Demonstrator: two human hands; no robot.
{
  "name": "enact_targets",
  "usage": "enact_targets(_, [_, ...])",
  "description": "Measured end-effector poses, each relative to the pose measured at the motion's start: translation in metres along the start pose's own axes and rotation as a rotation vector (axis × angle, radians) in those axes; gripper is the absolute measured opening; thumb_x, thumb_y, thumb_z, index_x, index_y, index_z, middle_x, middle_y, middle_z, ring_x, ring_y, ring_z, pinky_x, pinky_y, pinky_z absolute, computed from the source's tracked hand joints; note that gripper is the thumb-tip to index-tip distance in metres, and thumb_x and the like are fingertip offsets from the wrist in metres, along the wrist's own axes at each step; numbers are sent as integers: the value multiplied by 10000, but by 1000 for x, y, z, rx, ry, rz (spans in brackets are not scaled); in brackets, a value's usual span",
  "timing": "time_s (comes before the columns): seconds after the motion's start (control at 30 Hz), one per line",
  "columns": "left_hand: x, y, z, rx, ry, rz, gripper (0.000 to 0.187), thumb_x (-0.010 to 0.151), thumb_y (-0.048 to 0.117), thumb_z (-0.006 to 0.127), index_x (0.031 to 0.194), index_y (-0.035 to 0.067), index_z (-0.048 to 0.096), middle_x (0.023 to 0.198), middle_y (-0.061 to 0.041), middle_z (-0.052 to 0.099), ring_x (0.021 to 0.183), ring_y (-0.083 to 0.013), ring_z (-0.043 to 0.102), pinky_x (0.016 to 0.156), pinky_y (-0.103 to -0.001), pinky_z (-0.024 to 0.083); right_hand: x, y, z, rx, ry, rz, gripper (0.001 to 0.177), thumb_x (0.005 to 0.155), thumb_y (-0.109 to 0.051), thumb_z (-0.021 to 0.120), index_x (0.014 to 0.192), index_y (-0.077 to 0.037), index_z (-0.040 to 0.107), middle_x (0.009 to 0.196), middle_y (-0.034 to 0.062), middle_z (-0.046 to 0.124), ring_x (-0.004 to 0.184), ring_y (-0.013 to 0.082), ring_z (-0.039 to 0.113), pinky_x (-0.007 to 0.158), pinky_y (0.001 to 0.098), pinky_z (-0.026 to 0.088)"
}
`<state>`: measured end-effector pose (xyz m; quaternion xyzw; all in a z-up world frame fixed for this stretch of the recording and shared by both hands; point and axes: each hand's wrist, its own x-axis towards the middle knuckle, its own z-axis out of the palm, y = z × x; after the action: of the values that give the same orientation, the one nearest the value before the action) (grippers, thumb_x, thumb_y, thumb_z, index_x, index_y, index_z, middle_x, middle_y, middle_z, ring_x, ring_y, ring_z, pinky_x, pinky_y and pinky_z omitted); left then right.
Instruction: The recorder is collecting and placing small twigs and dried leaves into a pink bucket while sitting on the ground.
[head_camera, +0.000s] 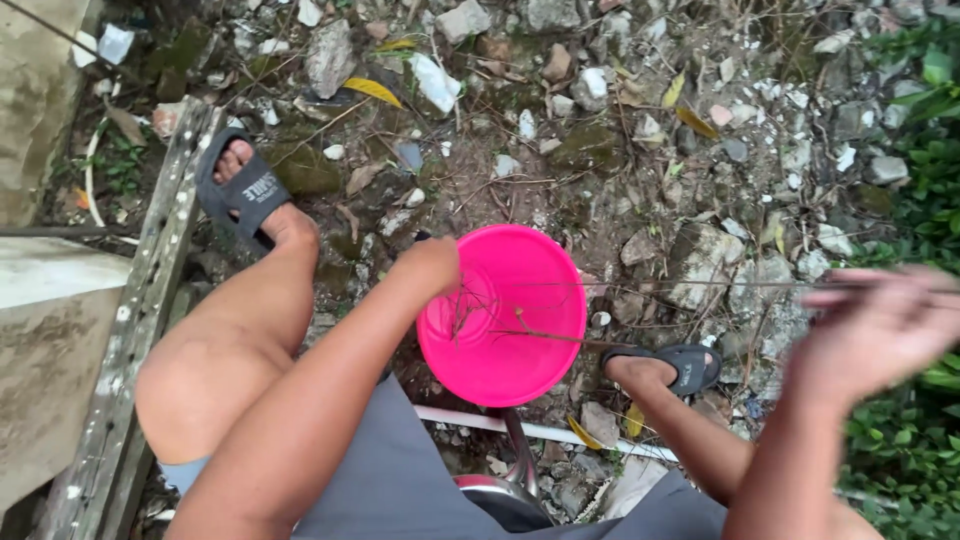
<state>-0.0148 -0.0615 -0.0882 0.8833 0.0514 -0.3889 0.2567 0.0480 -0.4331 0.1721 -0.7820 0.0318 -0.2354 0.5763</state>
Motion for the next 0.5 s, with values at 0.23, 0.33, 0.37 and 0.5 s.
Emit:
enact_targets(0.23, [-14, -12, 10, -16, 43, 37, 341, 826, 99, 648, 1133, -38, 593, 1066, -295, 713, 1016, -445, 709, 872, -521, 576, -76, 60, 51, -314, -608, 459, 322, 975, -175, 635, 1247, -14, 574, 1106, 102, 716, 658, 147, 644, 546, 309, 541])
enact_targets(0.33, [-20, -16, 19, -26, 28, 51, 305, 852, 101, 626, 1122, -39, 604, 1061, -307, 716, 1009, -445, 715, 872, -512, 582, -65, 47, 58, -710, -947, 522, 422, 904, -239, 718, 1287, -76, 647, 1017, 114, 774, 627, 179, 683, 599, 362, 552])
enact_targets(0.37, [-18, -16, 19, -34, 45, 57, 314, 860, 102, 617, 1136, -45, 592, 1059, -306, 718, 1001, -449, 713, 867, -511, 584, -57, 42, 61, -763, -975, 431, 455, 876, -251, 733, 1289, -82, 644, 1009, 107, 765, 669, 169, 703, 620, 356, 567])
enact_targets(0.5, [-39, -1, 7, -85, 5, -7, 319, 930, 103, 533, 1219, -30, 549, 1086, -279, 714, 996, -441, 717, 841, -563, 573, -20, -2, 101, -1034, -755, 390, 306, 980, -285, 694, 1234, -117, 724, 873, 184, 767, 760, 251, 754, 726, 386, 573])
